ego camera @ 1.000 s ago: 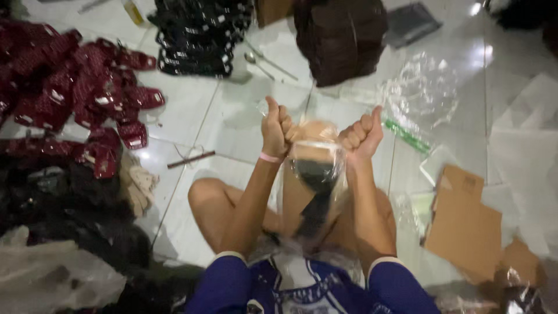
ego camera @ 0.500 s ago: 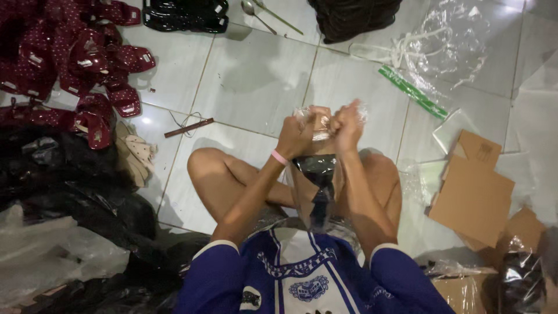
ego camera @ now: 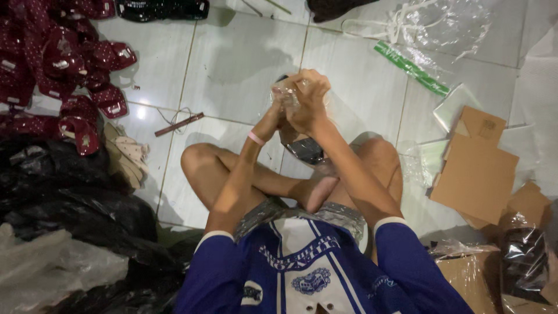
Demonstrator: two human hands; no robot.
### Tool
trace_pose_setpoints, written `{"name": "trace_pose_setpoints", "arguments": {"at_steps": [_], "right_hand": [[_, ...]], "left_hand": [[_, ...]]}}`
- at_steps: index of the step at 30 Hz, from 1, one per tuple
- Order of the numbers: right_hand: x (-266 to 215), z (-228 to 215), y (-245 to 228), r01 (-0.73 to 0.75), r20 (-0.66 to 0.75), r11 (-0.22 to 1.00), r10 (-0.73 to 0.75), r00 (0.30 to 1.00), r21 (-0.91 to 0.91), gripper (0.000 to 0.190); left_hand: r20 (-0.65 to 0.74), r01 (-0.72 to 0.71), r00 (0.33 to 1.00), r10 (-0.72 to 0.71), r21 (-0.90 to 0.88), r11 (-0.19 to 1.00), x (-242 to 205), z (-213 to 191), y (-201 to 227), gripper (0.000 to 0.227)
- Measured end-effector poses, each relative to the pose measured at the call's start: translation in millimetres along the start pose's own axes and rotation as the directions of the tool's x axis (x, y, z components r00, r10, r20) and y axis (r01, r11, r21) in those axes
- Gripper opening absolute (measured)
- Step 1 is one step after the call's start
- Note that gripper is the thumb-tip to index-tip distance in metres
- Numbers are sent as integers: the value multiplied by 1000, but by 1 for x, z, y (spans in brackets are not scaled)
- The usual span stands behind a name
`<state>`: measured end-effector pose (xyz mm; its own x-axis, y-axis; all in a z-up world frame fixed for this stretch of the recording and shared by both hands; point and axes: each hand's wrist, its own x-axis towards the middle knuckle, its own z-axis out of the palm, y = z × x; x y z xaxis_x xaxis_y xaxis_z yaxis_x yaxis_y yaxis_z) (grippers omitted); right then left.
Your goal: The person sits on the floor and packs black high-heeled shoes into clear plastic bags. They place a cardboard insert into each bag with the shoes, then seal the bags by folding the top. The person handles multiple pairs of shoes one at a time.
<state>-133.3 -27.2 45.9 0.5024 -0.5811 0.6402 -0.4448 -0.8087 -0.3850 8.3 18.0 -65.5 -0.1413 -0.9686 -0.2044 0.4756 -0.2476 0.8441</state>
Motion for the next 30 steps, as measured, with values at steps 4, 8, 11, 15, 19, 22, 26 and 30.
{"name": "trace_pose_setpoints", "arguments": {"at_steps": [4, 8, 11, 15, 19, 22, 26, 30], "right_hand": [[-1, 18, -11, -164, 115, 981, 151, 982, 108, 37], [-22, 22, -5, 69, 367, 973, -149, 918, 222, 52], [-59, 19, 9, -289, 405, 794, 60, 912, 534, 55], [-109, 20, 40, -408, 188, 883, 370, 910, 233, 46], [-130, 40, 48, -452, 338, 892, 434, 835, -30, 51], [-123, 59, 46, -423, 326, 897, 441, 836, -128, 52], [-116, 65, 49, -445, 335, 864, 502, 798, -234, 53], [-99, 63, 62, -450, 342, 878, 478, 809, -162, 43]], "left_hand": [[-54, -6, 998, 10, 73, 997, -21, -14, -5, 72], [-32, -232, 946, 323, 629, 742, -49, -39, -36, 65], [-256, -93, 873, 416, 750, 655, -67, -73, -65, 57], [-238, 123, 746, 622, 967, 222, -75, -126, -90, 45], [-683, 258, 636, 359, 626, 736, -75, -145, -105, 59], [-672, 268, 596, 440, 683, 680, -65, -145, -107, 45], [-753, 243, 562, 343, 547, 801, -63, -136, -117, 52], [-723, 229, 507, 469, 638, 736, -52, -135, -120, 54]]}}
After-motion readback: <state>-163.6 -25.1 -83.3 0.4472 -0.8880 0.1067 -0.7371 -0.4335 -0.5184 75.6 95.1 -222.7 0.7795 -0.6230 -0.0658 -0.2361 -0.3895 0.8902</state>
